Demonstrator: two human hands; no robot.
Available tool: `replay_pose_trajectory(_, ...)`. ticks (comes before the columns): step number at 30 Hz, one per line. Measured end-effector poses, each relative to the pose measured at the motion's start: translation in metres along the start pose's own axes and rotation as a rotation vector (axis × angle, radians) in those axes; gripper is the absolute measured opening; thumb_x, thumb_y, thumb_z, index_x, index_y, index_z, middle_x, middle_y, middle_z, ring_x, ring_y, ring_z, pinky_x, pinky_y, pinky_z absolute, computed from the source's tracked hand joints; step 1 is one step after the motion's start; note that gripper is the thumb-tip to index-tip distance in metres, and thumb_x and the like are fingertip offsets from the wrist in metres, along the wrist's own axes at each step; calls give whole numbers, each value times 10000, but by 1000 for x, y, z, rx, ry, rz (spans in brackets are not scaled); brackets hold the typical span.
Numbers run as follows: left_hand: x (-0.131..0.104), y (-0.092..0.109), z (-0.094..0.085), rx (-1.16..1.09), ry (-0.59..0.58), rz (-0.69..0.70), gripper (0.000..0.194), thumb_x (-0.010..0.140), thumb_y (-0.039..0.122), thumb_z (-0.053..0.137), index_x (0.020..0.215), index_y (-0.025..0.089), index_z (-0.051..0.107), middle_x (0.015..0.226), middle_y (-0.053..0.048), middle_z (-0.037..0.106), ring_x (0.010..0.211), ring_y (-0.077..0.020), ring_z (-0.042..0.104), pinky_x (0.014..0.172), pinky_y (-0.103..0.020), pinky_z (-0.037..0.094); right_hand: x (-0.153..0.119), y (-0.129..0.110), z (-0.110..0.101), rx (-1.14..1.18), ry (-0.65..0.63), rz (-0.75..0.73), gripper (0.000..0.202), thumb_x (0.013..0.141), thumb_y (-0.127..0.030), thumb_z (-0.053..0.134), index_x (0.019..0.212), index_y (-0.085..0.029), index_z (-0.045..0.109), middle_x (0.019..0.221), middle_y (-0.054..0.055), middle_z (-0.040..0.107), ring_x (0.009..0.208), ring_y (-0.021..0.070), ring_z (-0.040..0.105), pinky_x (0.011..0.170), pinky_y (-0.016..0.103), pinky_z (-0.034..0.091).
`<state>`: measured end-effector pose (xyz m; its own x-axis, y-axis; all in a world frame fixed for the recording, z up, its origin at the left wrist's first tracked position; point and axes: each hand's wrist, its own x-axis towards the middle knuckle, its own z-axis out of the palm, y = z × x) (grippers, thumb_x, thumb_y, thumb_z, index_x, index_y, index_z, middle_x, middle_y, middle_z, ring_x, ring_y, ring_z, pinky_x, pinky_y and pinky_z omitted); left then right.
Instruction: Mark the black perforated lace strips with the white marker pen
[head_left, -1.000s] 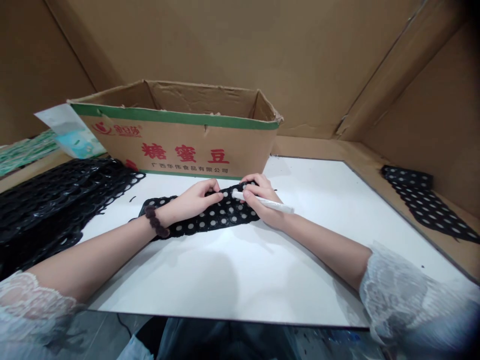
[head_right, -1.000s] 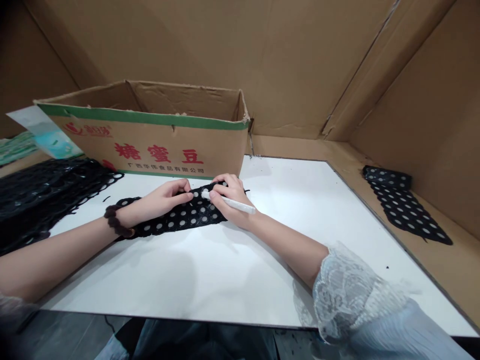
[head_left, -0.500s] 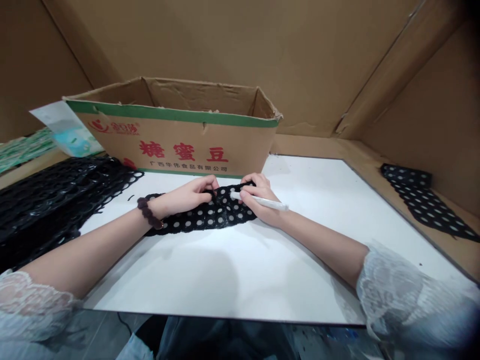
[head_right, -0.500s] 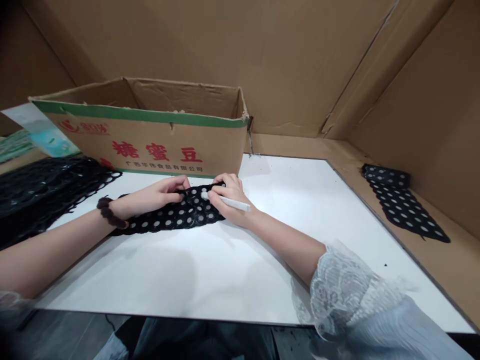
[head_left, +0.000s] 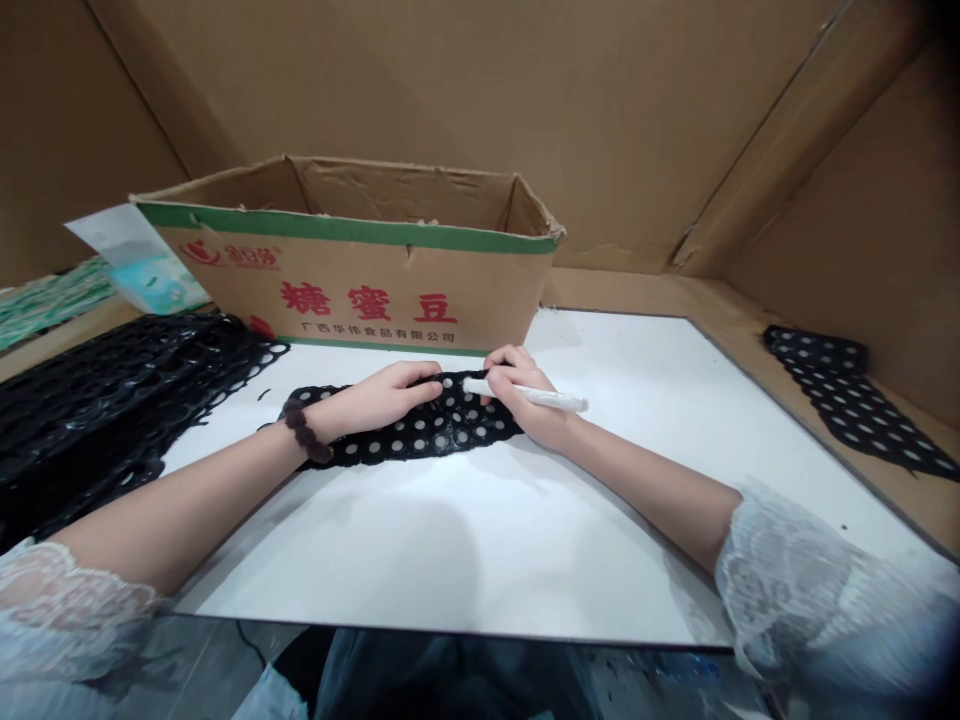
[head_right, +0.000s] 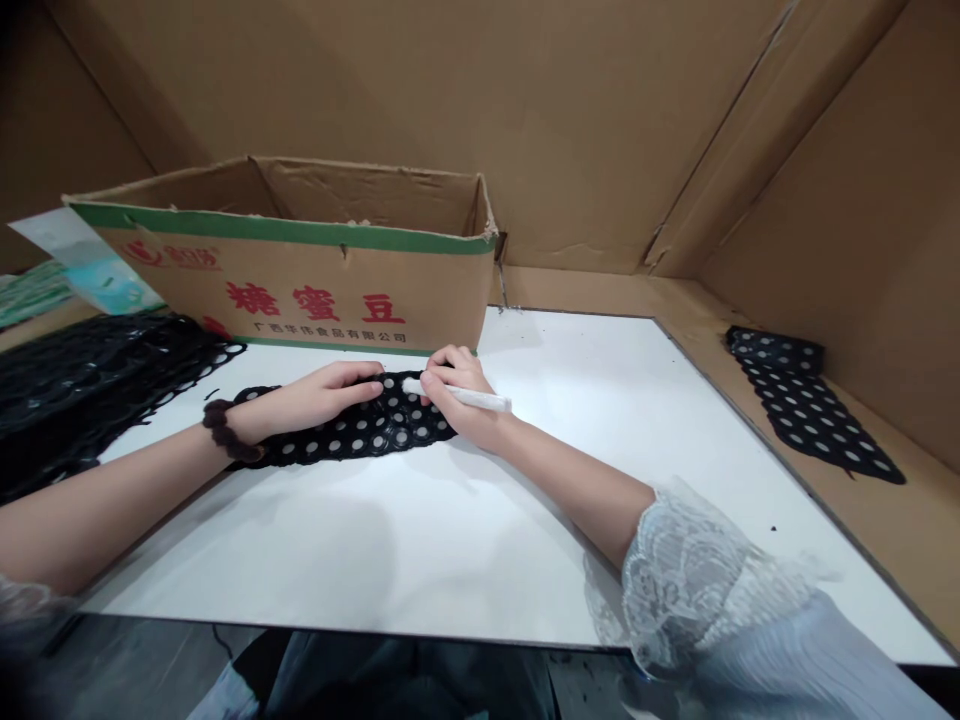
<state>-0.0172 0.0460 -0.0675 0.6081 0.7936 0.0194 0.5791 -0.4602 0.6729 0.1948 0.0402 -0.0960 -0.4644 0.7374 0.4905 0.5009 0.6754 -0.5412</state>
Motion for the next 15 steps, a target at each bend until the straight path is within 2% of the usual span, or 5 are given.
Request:
replay_pose_trajectory(3,1,-1,1,-3,3,-5,244,842,348,324,816,182,502,819,-2,550,787,-167,489,752,-286,364,0,1,2,-28,12,-5,372,885,-313,332,643,-184,584,906,37,489,897,167,443,876,368,327)
replay_pose_trajectory(9,0,2,3,48,30,18,307,856,417,297,736,179,450,722,10,491,689,-146,450,664,-264,357,0,0,3,-63,-12,-35,352,886,-322,327,678,-198,583,922,33,477,915,168,425,887,374,316)
replay_pose_trajectory(15,-2,5,10,171,94,54,268,880,362,258,741,189,408,710,5,485,678,-148,454,653,-265,357,1,-3,3,-127,-73,-20,349,892,-375,283,726,-208,541,912,38,461,903,183,397,871,386,313)
